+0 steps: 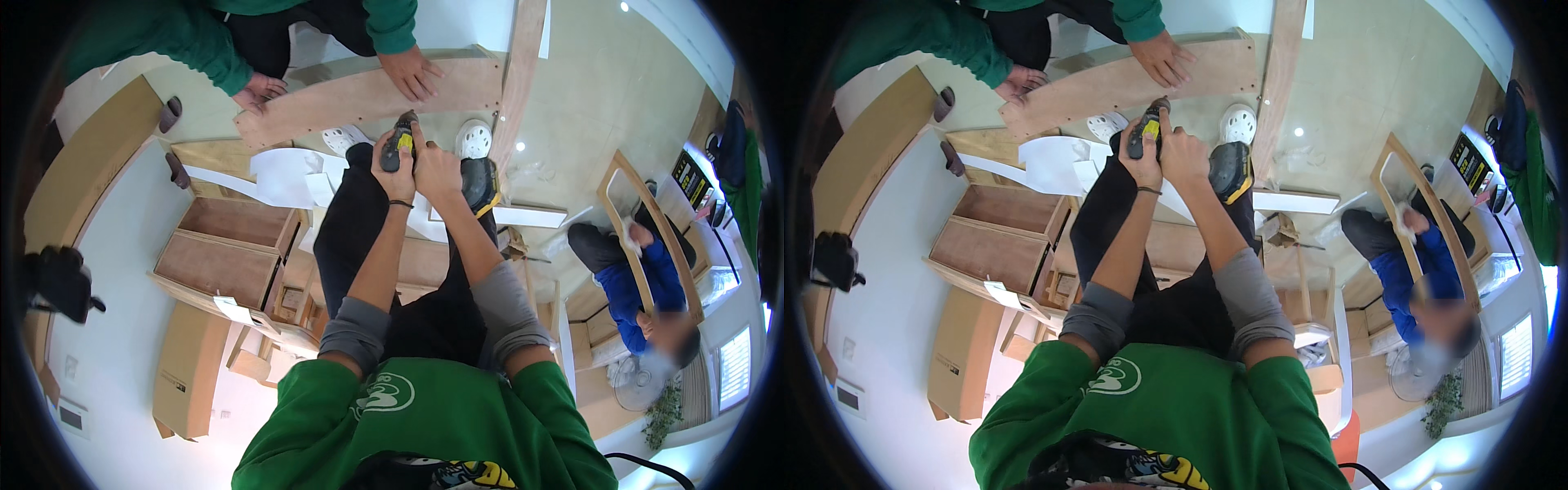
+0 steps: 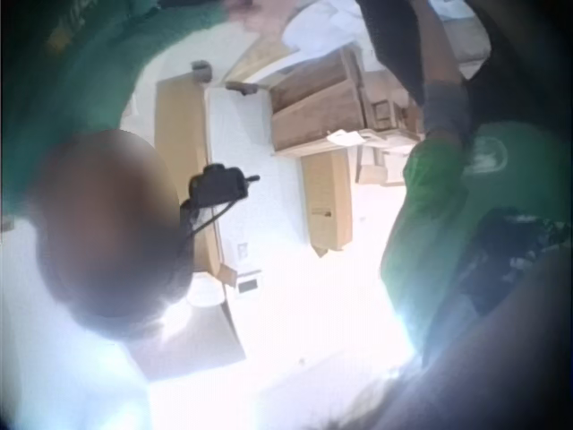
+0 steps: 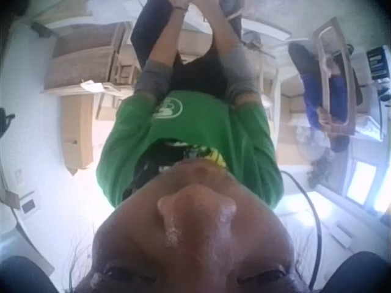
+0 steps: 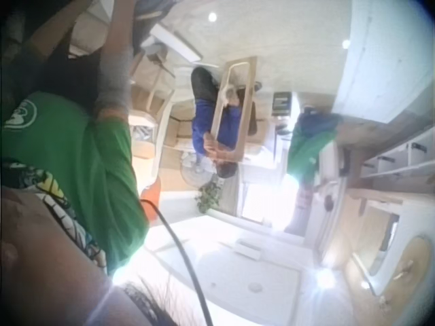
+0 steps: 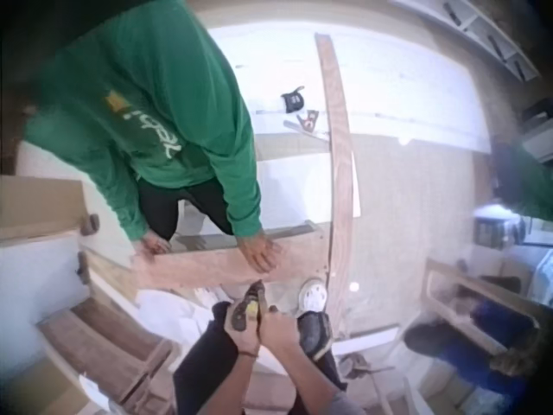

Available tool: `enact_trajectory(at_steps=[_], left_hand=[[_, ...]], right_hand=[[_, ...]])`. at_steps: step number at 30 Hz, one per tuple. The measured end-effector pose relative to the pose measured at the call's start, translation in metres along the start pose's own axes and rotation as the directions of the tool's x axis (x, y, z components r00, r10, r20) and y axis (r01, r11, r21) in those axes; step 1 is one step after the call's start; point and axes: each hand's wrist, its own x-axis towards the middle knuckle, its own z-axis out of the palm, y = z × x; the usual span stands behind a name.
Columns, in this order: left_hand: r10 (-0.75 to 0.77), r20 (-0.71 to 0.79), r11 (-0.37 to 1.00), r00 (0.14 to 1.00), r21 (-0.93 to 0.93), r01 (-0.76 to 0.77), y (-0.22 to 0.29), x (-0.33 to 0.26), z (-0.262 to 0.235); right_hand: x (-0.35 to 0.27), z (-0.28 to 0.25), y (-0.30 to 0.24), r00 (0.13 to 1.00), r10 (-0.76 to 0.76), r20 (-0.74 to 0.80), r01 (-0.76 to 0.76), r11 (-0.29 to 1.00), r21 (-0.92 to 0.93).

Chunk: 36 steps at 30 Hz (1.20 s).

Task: The person uses a cordless drill to drive screws into wooden panels while another person holds the pieces in place. They assemble a wooden structure on the floor, repeatedly positioning panels and fastening them together.

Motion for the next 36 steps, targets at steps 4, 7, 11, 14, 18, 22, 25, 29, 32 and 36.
enact_trajectory(at_steps=[4, 7, 11, 14, 18, 22, 25, 29, 32, 36], left_hand=[[-0.167, -0.039, 0.97, 0.985, 0.172, 0.172, 0.021, 0.004, 0.002], [-0.081, -0.048, 0.996, 0.996, 0.041, 0.083, 0.059, -0.025, -0.046], [-0.103, -0.14, 0.909, 0.985, 0.389, 0.151, 0.092, -0.089, -0.163], [-0.067, -0.136, 0.824, 0.988, 0.551, 0.131, 0.178, -0.134, -0.188], [-0.073, -0.093, 0.903, 0.993, 0.417, 0.106, 0.202, -0.168, -0.218], [-0.414, 0.067, 0.873, 0.908, -0.252, 0.416, 0.295, -0.201, -0.18], [-0.393, 0.268, 0.61, 0.88, -0.64, 0.468, 0.333, -0.207, -0.152], [-0.344, 0.314, 0.434, 0.885, -0.783, 0.446, 0.373, -0.218, -0.12], [-0.242, 0.293, 0.507, 0.925, -0.774, 0.378, 0.394, -0.226, -0.108], [-0.213, 0.26, 0.504, 0.942, -0.797, 0.334, 0.399, -0.227, -0.104]], right_hand=[[0.008, -0.021, 0.005, 0.989, -0.15, 0.003, 0.15, 0.982, -0.117], [-0.04, -0.05, -0.004, 0.954, -0.299, -0.006, 0.294, 0.943, -0.158], [-0.155, -0.11, -0.033, 0.89, -0.451, 0.068, 0.456, 0.879, -0.137], [-0.248, -0.146, -0.044, 0.879, -0.472, 0.076, 0.473, 0.881, -0.006], [-0.338, -0.185, -0.039, 0.842, -0.537, 0.049, 0.526, 0.839, 0.14], [-0.401, -0.219, -0.031, 0.804, -0.59, -0.073, 0.578, 0.749, 0.323], [-0.432, -0.222, -0.032, 0.81, -0.562, -0.171, 0.586, 0.753, 0.301], [-0.458, -0.224, -0.043, 0.714, -0.598, -0.365, 0.696, 0.666, 0.27], [-0.468, -0.225, -0.052, 0.677, -0.615, -0.405, 0.726, 0.65, 0.227], [-0.48, -0.224, -0.062, 0.668, -0.603, -0.435, 0.727, 0.653, 0.211]])
